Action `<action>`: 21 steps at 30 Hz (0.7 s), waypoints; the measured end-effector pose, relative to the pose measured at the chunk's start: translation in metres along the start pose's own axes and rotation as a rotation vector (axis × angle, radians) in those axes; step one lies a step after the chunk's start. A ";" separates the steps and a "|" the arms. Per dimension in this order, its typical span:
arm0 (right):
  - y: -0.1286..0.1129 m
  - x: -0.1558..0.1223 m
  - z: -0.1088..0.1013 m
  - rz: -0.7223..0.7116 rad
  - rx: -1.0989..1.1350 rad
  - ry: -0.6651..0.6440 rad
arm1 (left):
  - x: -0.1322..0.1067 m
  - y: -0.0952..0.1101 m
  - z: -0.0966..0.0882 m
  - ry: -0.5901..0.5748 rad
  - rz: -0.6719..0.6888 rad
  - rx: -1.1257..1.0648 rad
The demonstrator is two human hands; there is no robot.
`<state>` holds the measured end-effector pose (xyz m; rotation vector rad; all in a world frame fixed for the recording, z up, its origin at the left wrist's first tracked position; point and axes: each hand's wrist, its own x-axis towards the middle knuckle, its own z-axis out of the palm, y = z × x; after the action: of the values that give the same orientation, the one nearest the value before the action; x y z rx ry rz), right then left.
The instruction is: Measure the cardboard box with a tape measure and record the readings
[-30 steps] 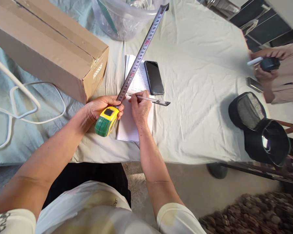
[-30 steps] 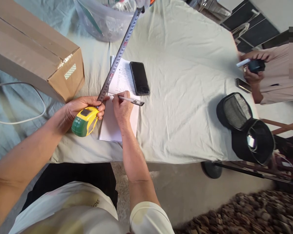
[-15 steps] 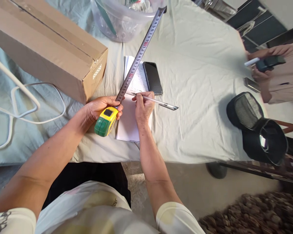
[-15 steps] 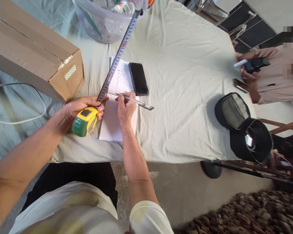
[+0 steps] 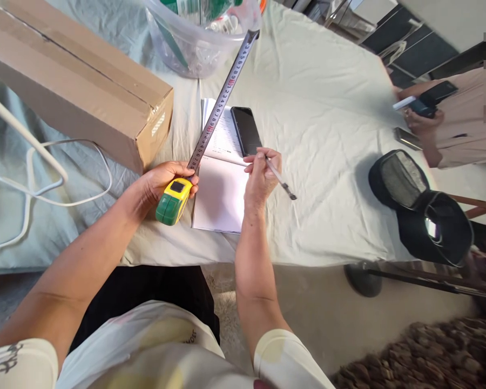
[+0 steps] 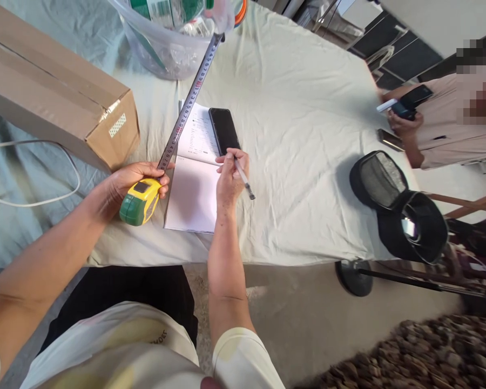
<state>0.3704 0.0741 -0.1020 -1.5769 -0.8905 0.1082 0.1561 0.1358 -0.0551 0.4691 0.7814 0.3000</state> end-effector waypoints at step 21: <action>0.014 0.010 -0.034 0.277 -0.146 0.006 | -0.015 0.005 0.010 0.087 -0.053 0.112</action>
<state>0.4024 0.0533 -0.1026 -1.8311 -0.6831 0.2390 0.1525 0.1311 -0.0373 0.5429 0.8974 0.2293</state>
